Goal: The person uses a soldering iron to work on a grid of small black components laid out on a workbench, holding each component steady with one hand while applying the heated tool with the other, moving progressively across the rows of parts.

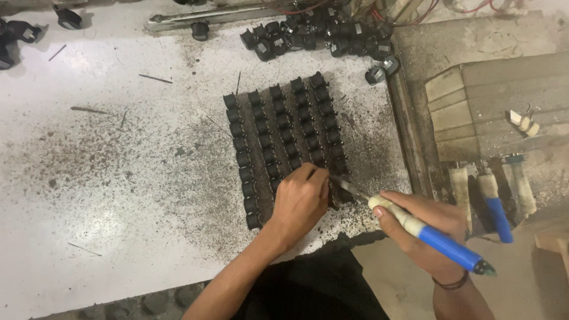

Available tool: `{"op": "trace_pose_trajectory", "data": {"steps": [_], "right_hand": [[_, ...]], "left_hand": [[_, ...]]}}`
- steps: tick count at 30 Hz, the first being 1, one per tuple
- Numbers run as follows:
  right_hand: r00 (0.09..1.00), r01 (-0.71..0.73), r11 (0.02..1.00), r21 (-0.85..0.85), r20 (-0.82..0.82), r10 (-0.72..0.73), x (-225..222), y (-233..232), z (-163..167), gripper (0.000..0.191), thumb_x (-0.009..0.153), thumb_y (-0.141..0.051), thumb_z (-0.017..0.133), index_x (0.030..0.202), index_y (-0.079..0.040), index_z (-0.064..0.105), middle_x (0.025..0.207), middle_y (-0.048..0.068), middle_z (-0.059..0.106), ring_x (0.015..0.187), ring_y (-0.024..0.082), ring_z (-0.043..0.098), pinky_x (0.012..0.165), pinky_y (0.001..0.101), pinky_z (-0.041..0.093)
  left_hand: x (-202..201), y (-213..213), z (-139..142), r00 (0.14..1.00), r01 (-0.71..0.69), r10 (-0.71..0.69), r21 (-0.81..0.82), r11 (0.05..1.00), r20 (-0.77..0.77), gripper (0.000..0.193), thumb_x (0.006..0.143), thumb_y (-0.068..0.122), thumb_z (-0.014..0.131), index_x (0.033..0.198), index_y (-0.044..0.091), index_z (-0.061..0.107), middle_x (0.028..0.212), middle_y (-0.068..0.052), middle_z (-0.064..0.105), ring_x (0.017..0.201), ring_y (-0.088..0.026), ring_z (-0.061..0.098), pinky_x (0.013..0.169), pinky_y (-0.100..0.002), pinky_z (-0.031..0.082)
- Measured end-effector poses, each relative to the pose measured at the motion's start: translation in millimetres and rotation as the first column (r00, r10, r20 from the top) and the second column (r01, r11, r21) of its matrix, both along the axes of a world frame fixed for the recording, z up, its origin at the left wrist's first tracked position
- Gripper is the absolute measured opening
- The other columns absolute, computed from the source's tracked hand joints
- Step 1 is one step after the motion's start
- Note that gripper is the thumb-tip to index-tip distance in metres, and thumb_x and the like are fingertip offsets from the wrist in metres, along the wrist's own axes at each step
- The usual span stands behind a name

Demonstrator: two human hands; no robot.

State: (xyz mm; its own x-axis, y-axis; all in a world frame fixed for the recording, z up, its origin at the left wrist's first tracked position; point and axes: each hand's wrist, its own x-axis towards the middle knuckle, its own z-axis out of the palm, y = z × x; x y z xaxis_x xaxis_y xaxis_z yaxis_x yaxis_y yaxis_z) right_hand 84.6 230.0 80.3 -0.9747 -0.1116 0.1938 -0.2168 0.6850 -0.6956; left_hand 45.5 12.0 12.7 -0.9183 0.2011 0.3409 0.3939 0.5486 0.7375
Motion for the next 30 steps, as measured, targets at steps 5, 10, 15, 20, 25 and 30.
{"op": "trace_pose_trajectory", "data": {"steps": [5,10,15,20,25,30], "right_hand": [[0.979,0.194,0.939,-0.285,0.121,-0.165,12.3,25.6,-18.0,0.025,0.091,-0.01,0.073,0.112,0.004,0.075,0.093,0.016,0.078,0.074,0.016,0.077,0.063,0.0243,0.059],[0.978,0.202,0.927,-0.317,0.108,-0.177,42.9,33.8,-42.6,0.027,0.088,-0.007,0.072,0.111,0.007,0.073,0.09,0.018,0.077,0.076,0.019,0.076,0.066,0.0251,0.06],[0.983,0.175,0.952,-0.252,0.094,-0.156,51.9,37.6,-45.6,0.029,0.085,-0.007,0.074,0.111,0.006,0.073,0.09,0.016,0.077,0.077,0.018,0.079,0.064,0.024,0.063],[0.985,0.165,0.965,-0.204,0.09,-0.15,44.6,30.0,-35.7,0.028,0.085,-0.006,0.075,0.111,0.005,0.074,0.088,0.015,0.077,0.076,0.017,0.076,0.066,0.0236,0.059],[0.995,0.096,0.994,-0.059,0.037,-0.093,41.6,19.0,-20.8,0.029,0.08,-0.007,0.078,0.107,0.003,0.075,0.085,0.013,0.078,0.069,0.015,0.075,0.061,0.0234,0.056],[0.999,0.024,1.0,0.013,-0.025,-0.023,37.1,8.3,-8.3,0.031,0.077,-0.008,0.08,0.105,0.003,0.075,0.086,0.014,0.078,0.07,0.016,0.076,0.06,0.0243,0.057]], "left_hand": [[18.4,-26.4,23.5,0.977,-0.172,0.178,0.056,0.984,-0.118,0.017,0.087,-0.005,0.072,0.104,-0.004,0.069,0.102,-0.015,0.064,0.075,-0.026,0.071,0.058,-0.035,0.058],[32.2,-19.8,8.2,0.999,-0.037,0.036,-0.107,0.994,-0.02,0.024,0.08,-0.001,0.073,0.105,0.001,0.074,0.097,-0.012,0.064,0.073,-0.027,0.071,0.056,-0.037,0.058],[32.3,-4.9,-15.4,1.0,-0.019,0.019,-0.131,0.991,0.005,0.017,0.084,-0.001,0.071,0.101,0.0,0.074,0.099,-0.011,0.066,0.082,-0.025,0.072,0.055,-0.034,0.059],[31.1,-2.7,-16.9,1.0,-0.006,0.004,-0.091,0.996,-0.021,0.019,0.078,0.001,0.072,0.097,0.001,0.073,0.098,-0.011,0.066,0.086,-0.028,0.071,0.062,-0.039,0.059],[30.7,0.6,-14.9,1.0,0.028,-0.026,-0.09,0.996,0.015,0.016,0.079,0.001,0.072,0.095,0.0,0.071,0.097,-0.011,0.064,0.085,-0.028,0.07,0.061,-0.039,0.059],[28.1,1.9,-12.5,0.998,0.051,-0.049,-0.087,0.995,0.027,0.014,0.08,0.001,0.071,0.094,-0.001,0.069,0.097,-0.013,0.063,0.085,-0.029,0.069,0.061,-0.039,0.059]]}}
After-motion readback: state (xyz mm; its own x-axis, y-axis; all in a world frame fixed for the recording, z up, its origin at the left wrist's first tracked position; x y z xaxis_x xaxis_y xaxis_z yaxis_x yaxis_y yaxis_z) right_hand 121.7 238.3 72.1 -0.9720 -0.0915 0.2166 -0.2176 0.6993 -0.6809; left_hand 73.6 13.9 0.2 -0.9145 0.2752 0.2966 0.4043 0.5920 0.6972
